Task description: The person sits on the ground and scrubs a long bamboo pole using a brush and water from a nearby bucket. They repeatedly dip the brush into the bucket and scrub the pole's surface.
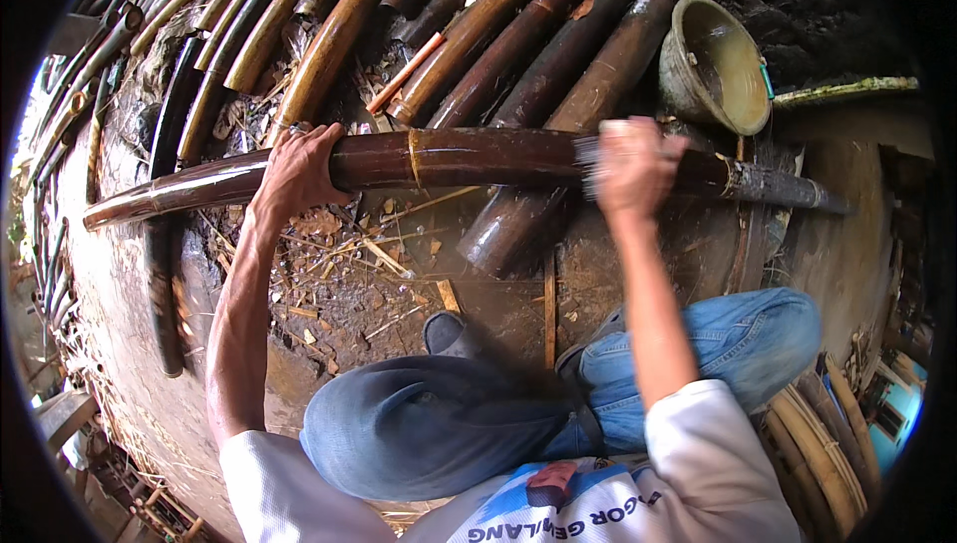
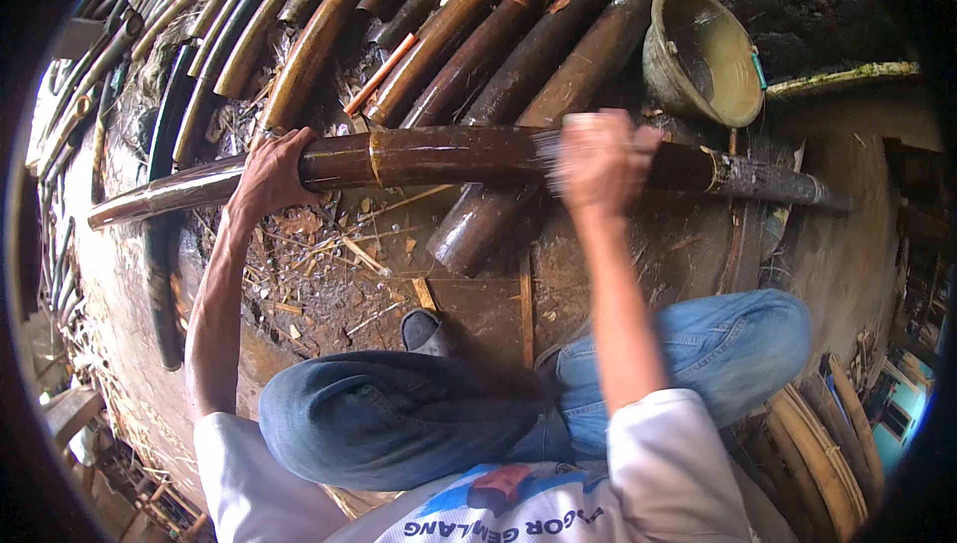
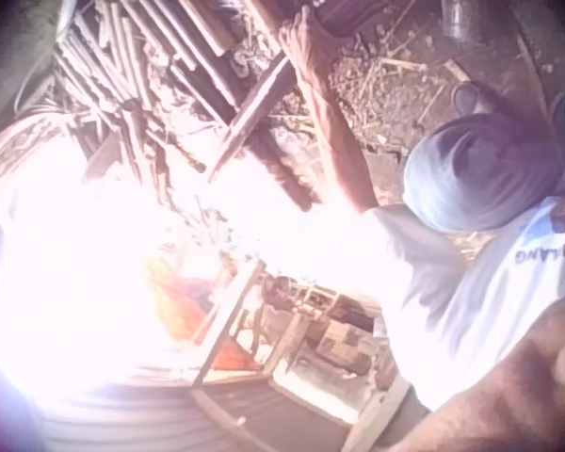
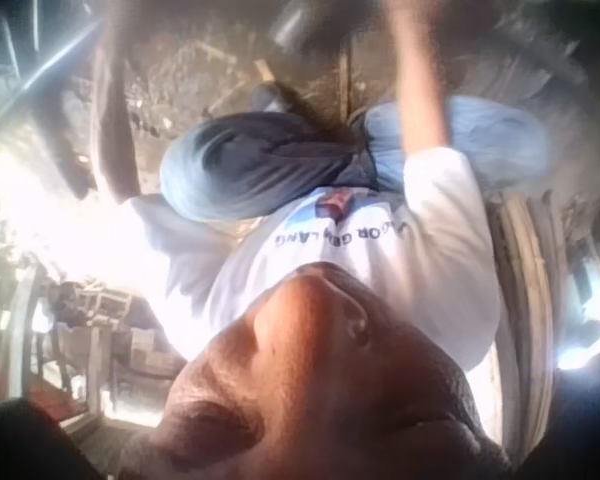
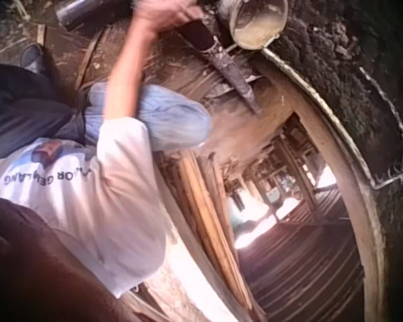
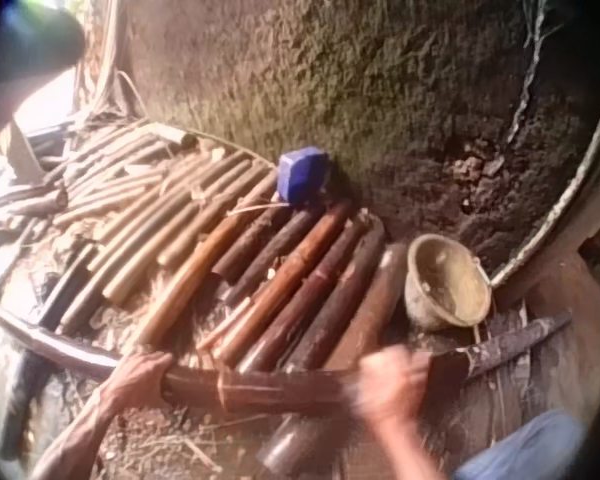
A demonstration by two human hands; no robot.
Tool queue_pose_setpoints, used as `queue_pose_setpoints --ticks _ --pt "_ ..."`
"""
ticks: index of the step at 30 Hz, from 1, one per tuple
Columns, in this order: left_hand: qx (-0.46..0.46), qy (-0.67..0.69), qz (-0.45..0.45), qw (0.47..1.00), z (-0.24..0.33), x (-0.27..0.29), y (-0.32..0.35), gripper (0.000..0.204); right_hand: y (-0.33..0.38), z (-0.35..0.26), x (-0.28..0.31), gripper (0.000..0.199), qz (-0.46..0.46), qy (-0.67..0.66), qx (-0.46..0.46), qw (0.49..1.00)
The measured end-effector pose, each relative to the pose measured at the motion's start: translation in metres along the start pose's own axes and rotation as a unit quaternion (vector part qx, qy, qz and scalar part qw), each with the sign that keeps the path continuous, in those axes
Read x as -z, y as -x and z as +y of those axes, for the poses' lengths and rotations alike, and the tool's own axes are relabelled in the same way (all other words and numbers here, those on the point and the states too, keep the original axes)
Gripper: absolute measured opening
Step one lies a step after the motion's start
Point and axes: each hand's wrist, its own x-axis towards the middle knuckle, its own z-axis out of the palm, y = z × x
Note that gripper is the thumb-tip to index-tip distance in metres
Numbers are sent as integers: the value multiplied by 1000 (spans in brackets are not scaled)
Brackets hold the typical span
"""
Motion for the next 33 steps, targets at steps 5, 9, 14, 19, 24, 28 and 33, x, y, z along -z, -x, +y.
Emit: queue_pose_setpoints --ticks 5,9,14,19,24,28,33 --pt "55 -24 40 997 16 -17 20 88 -2 -6 0 24 -104 21 -112 988" --pt "9 -98 202 974 20 -47 -3 81 26 -208 -87 26 42 -116 151 981" --pt "82 -117 254 957 -20 -54 33 83 32 -106 -22 20 -44 -96 47 993" --pt "73 -96 333 935 -13 -63 14 79 26 80 23 27 43 156 -112 981" --pt "54 -120 384 914 -2 -66 -19 73 26 -197 -81 30 49 -166 123 977" --pt "60 -90 280 954 -3 -57 9 92 30 -207 -86 32 -9 -156 180 971" --pt "46 -95 81 991 26 -3 16 90 48 -5 12 31 59 22 -5 998"
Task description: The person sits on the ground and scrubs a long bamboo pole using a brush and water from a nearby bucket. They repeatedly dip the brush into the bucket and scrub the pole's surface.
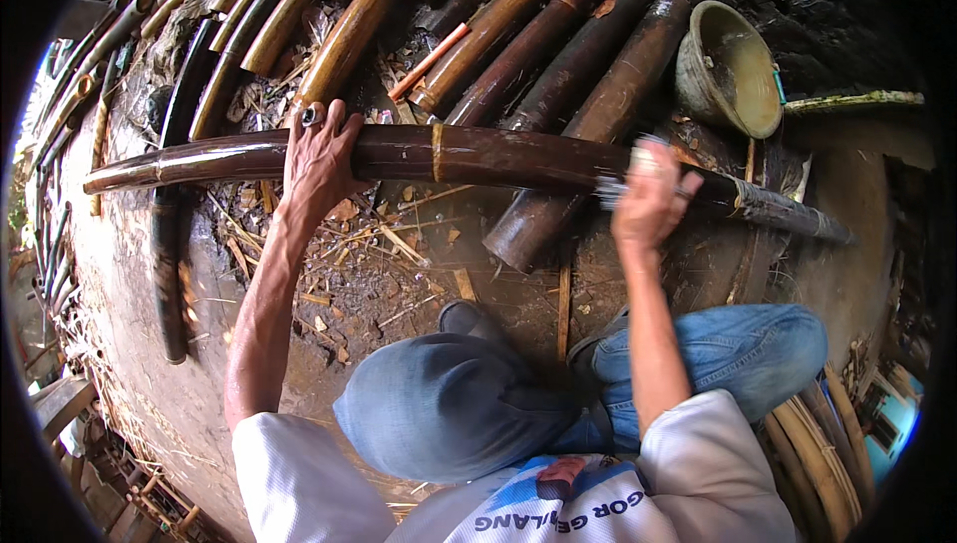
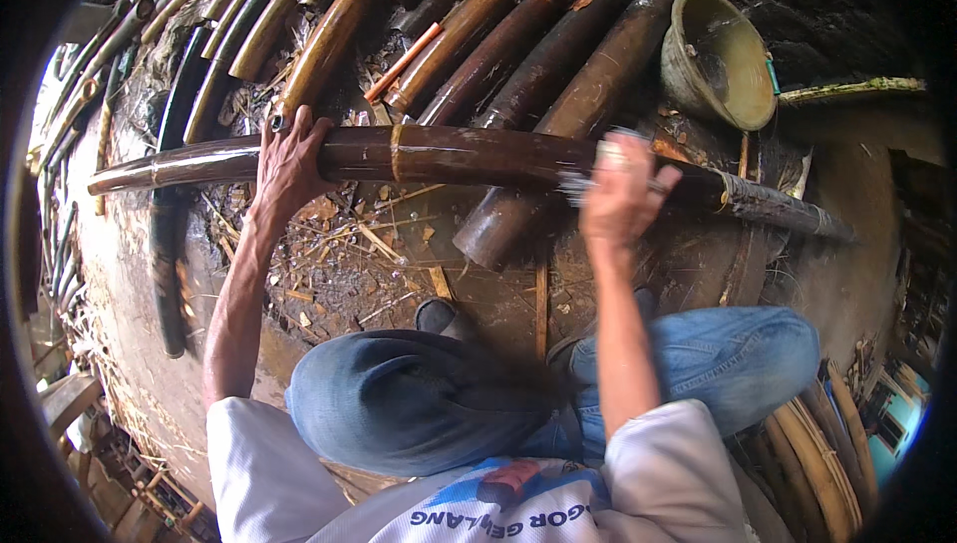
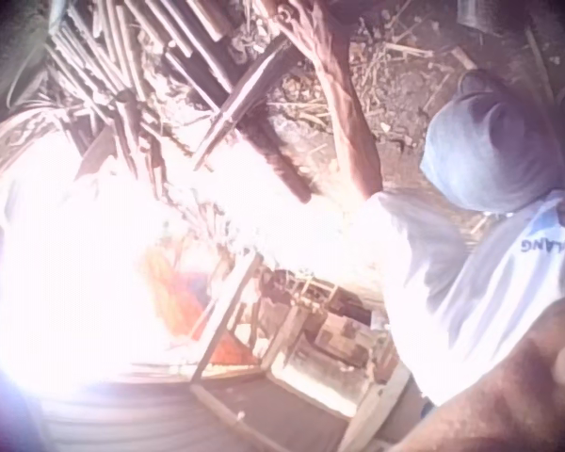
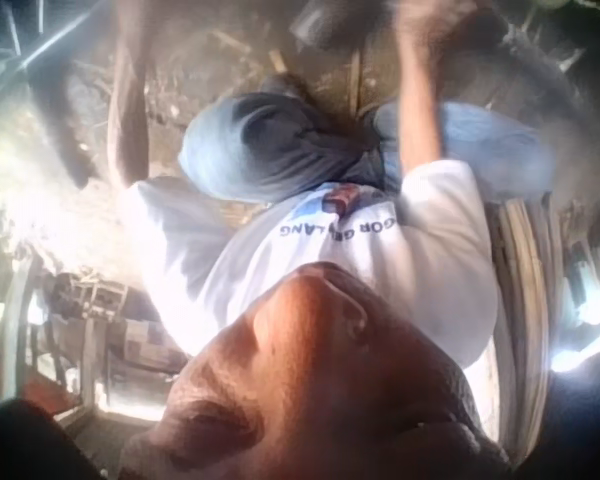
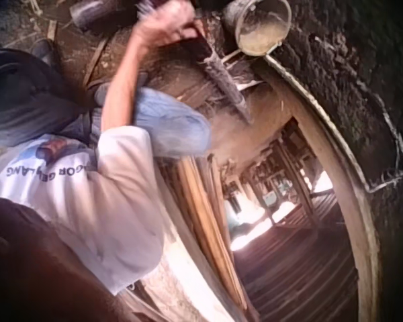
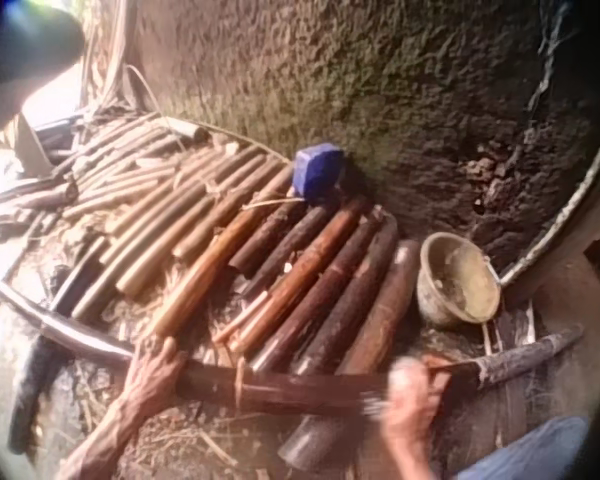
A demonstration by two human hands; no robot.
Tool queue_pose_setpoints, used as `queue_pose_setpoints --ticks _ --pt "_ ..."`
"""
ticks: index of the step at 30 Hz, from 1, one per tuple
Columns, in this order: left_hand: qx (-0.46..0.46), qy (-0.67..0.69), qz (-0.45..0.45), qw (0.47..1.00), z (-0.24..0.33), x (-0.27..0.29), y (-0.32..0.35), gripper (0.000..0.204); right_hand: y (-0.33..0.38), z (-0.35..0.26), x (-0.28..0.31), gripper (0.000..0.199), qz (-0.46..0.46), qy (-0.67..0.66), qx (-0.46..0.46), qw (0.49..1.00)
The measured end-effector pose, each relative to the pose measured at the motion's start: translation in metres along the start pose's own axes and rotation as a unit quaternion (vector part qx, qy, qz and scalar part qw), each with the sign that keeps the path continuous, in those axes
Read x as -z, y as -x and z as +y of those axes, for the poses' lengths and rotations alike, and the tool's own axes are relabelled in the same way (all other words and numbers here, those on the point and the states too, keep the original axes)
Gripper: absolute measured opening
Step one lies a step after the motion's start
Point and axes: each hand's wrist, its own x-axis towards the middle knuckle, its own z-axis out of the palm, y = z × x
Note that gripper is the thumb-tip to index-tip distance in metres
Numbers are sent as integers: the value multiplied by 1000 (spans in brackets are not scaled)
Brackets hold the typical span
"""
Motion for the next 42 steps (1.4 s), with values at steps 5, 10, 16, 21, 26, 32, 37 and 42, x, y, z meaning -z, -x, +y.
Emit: queue_pose_setpoints --ticks 5,10,16,21,26,32,37,42 --pt "-14 73 68 995 23 -34 -4 84 -17 -25 -20 26 -72 28 -7 997" --pt "-13 9 221 975 24 -56 -29 62 -10 -175 -82 26 -29 -136 166 976" --pt "47 -17 296 954 -7 -73 -2 65 -58 78 -13 25 8 98 -10 995" --pt "72 41 251 965 22 -62 23 102 -26 -98 -44 23 -69 -163 34 984" --pt "17 -32 -14 999 15 -11 -8 112 0 -184 -83 22 -61 -189 148 969" --pt "23 89 -5 996 11 -24 10 86 -69 86 -8 26 -76 124 -53 988" --pt "25 26 125 992 23 -52 15 84 -13 -138 -53 28 -125 -102 95 982" --pt "52 7 170 984 -8 -56 36 71 -10 -132 -49 25 -78 -127 143 978"
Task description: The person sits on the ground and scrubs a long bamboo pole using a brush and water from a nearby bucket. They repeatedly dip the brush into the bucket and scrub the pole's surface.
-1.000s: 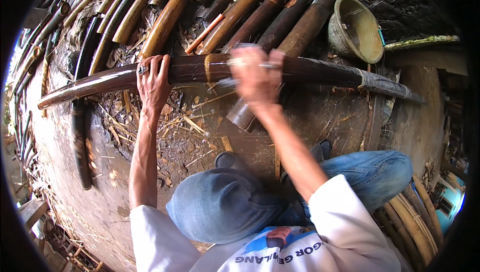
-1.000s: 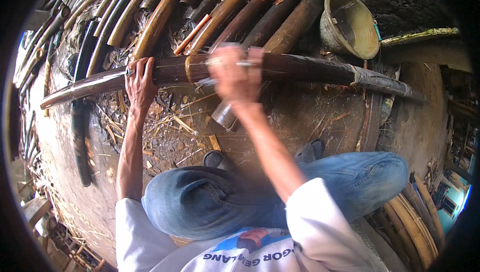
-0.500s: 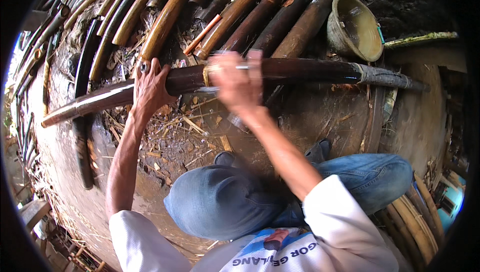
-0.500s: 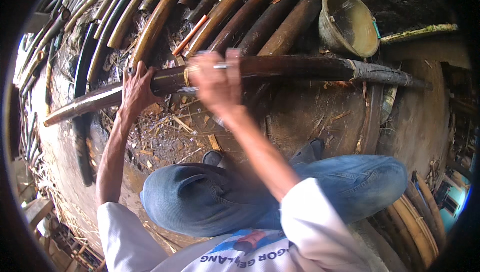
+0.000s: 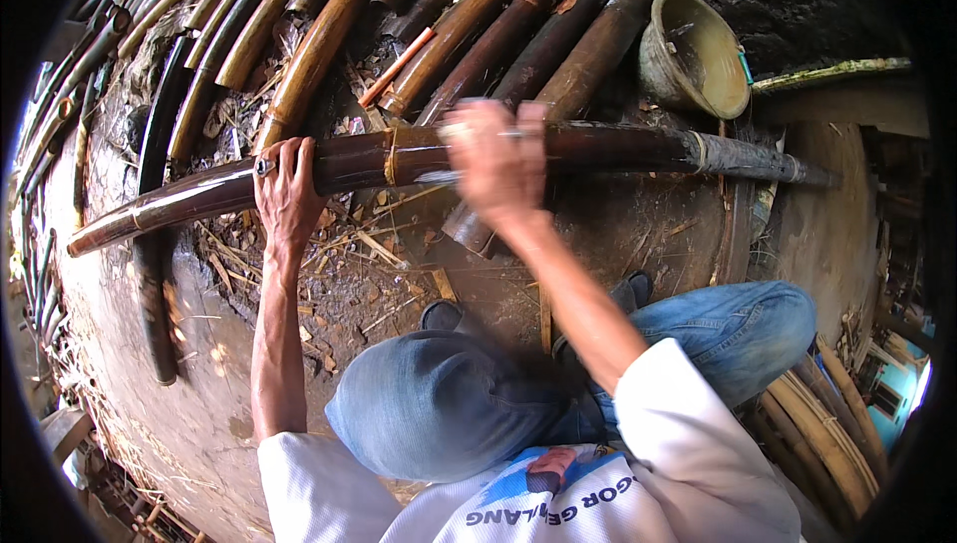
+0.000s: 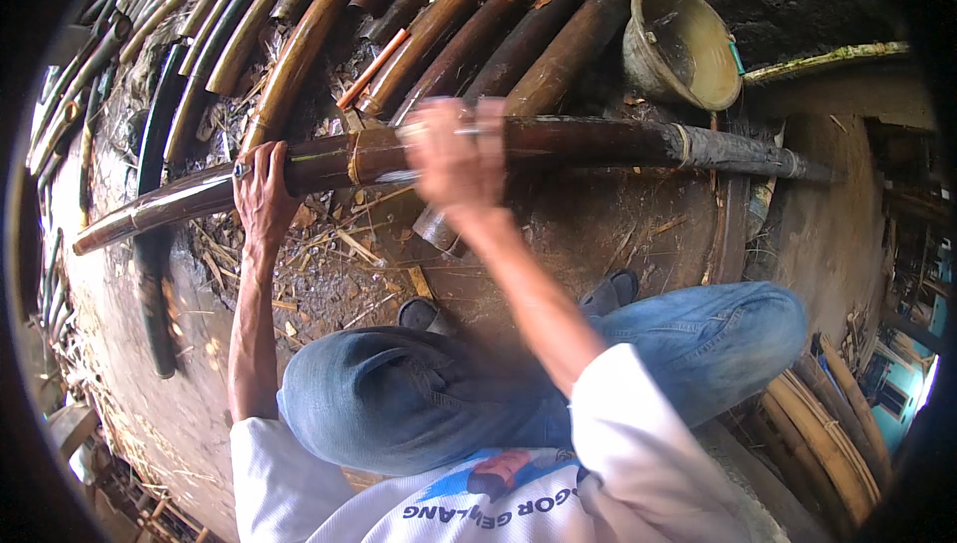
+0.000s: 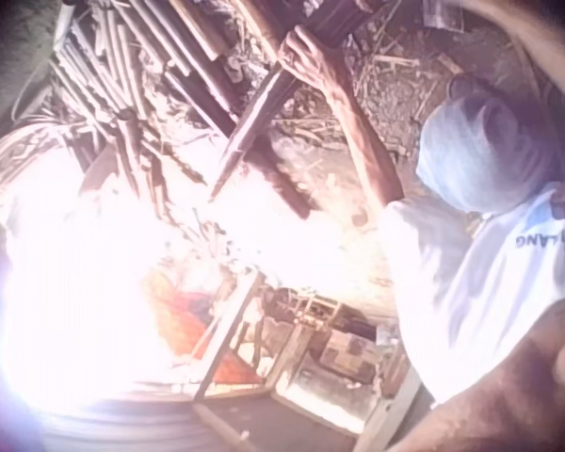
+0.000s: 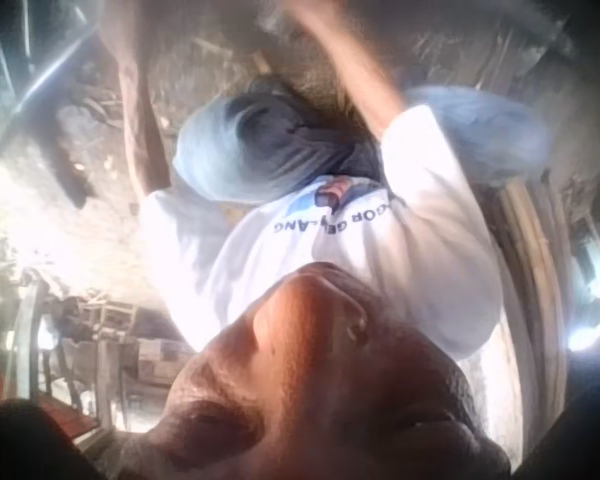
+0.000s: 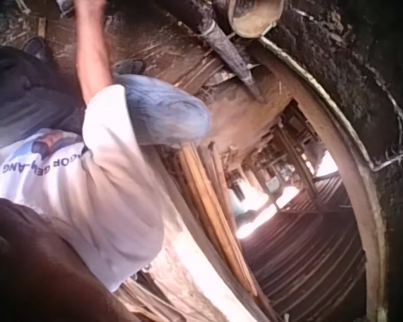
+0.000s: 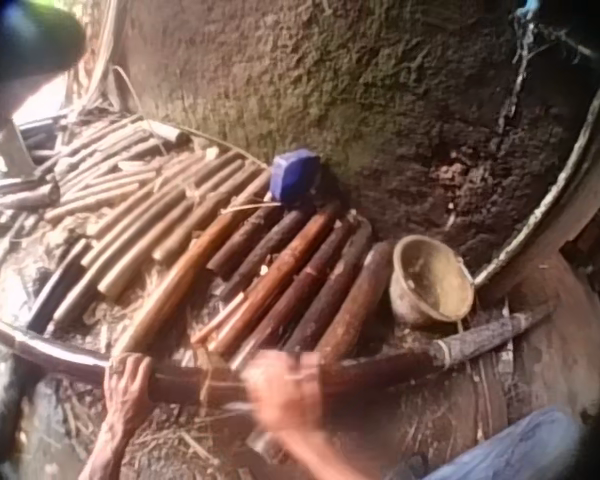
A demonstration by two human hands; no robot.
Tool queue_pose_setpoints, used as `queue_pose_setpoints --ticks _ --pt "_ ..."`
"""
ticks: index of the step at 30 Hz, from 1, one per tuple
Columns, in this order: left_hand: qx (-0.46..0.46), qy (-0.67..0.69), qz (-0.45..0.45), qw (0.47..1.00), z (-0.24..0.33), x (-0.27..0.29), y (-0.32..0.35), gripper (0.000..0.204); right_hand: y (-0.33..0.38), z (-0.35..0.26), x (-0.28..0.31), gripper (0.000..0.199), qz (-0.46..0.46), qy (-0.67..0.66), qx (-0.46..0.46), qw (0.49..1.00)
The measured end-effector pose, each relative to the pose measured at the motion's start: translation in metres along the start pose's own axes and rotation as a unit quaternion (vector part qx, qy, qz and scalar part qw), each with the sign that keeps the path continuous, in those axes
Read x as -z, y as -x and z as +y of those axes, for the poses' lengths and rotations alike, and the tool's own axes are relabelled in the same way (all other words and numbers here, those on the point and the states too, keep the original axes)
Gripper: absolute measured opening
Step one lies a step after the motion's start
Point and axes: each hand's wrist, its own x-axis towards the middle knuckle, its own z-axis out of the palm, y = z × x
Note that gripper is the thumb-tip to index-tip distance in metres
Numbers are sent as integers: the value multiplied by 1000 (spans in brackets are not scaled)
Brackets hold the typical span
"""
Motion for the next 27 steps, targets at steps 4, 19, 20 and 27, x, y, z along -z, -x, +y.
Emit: queue_pose_setpoints --ticks 4,19,20,27 --pt "-7 2 72 997 7 -3 -2 68 20 174 91 27 30 228 -219 948" --pt "-64 62 -151 985 0 43 -16 96 60 142 88 23 96 199 -194 956" --pt "-47 74 -159 983 7 38 -20 93 69 185 109 26 124 225 -252 933" --pt "-4 -7 54 999 18 -19 -30 70 -16 -71 -64 27 107 -34 -3 994"
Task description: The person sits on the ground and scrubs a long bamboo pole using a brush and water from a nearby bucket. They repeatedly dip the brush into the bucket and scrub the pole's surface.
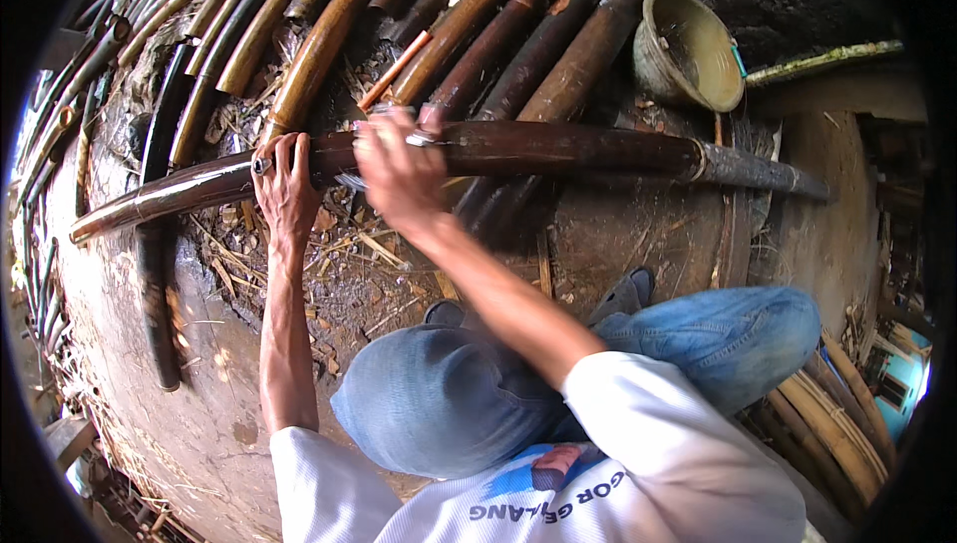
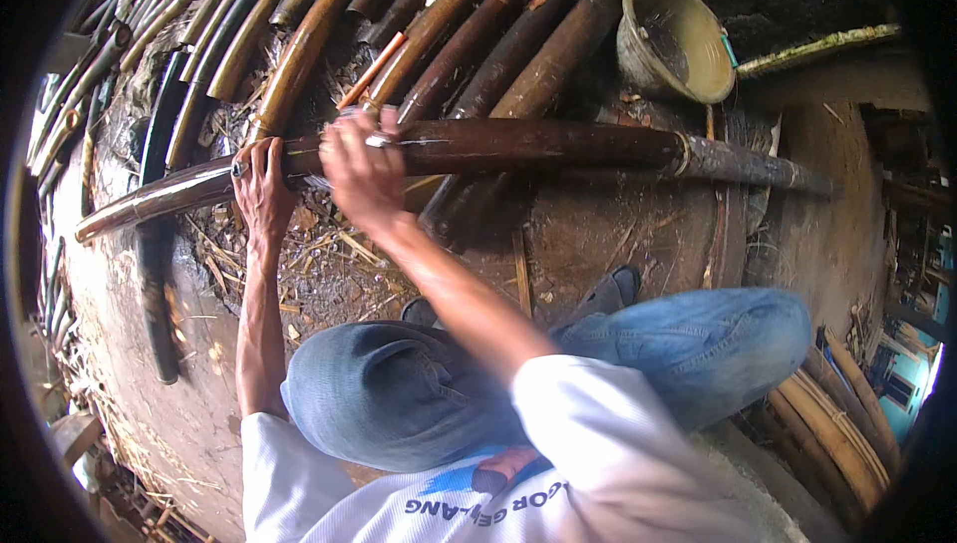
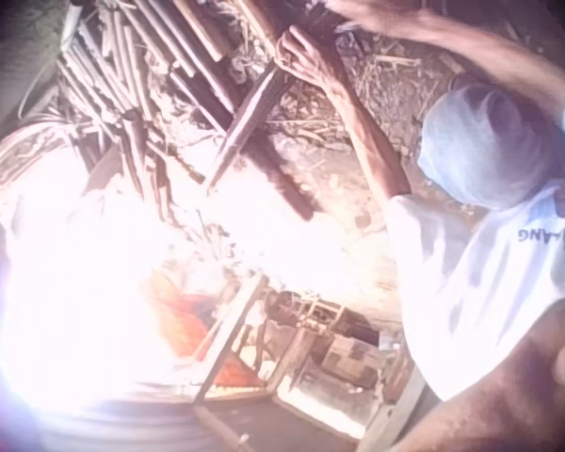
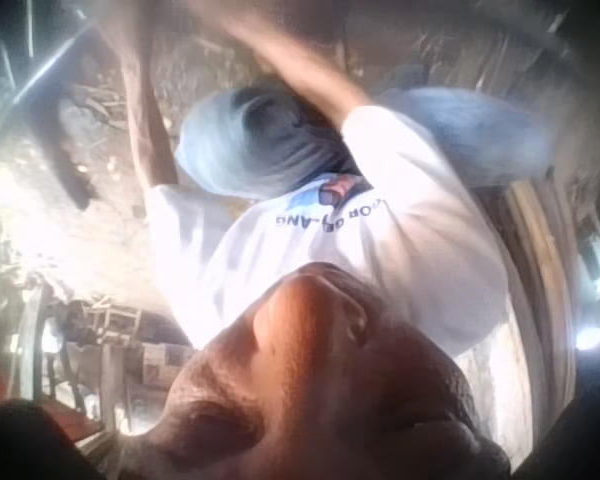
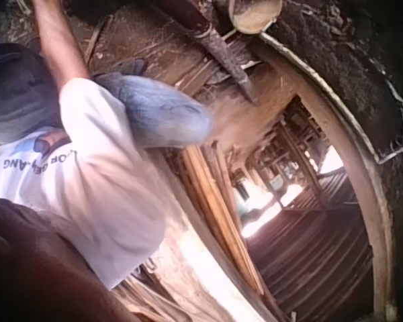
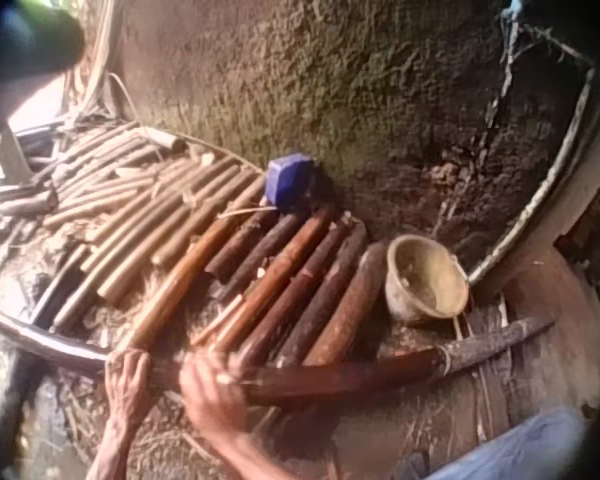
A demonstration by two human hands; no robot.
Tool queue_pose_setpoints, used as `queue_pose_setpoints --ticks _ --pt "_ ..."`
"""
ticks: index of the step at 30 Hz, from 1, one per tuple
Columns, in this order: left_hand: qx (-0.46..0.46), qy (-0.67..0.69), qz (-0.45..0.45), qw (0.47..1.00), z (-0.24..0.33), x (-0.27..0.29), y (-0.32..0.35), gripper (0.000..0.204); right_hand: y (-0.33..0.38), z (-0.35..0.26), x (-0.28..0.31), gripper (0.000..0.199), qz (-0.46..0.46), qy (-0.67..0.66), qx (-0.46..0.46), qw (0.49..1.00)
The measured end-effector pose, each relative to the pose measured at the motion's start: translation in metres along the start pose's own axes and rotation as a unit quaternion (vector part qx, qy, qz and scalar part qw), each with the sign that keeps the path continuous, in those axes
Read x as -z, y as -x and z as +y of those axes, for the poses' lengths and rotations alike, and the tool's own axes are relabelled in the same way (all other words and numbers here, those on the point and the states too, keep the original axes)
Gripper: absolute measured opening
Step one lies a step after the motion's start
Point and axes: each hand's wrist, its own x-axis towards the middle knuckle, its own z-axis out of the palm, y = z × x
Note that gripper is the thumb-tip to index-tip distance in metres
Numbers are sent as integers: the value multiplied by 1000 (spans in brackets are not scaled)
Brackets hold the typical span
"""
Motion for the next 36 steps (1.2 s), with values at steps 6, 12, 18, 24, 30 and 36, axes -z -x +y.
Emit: queue_pose_setpoints --ticks 6,12,18,24,30,36 --pt "-6 -33 50 998 -47 8 22 58 6 106 101 20 -73 120 -67 988" --pt "9 -12 147 989 -43 -14 40 63 4 173 163 27 -139 184 -269 935" --pt "-17 -1 54 998 -22 -14 24 77 -5 10 5 25 -34 56 64 996" --pt "14 -9 70 997 -34 4 45 76 36 183 164 22 -18 198 -141 970" --pt "32 -11 109 993 -21 -12 48 74 3 44 65 20 -54 75 -23 995" --pt "16 -48 73 996 -25 -13 49 76 17 60 69 24 -88 70 -1 994"
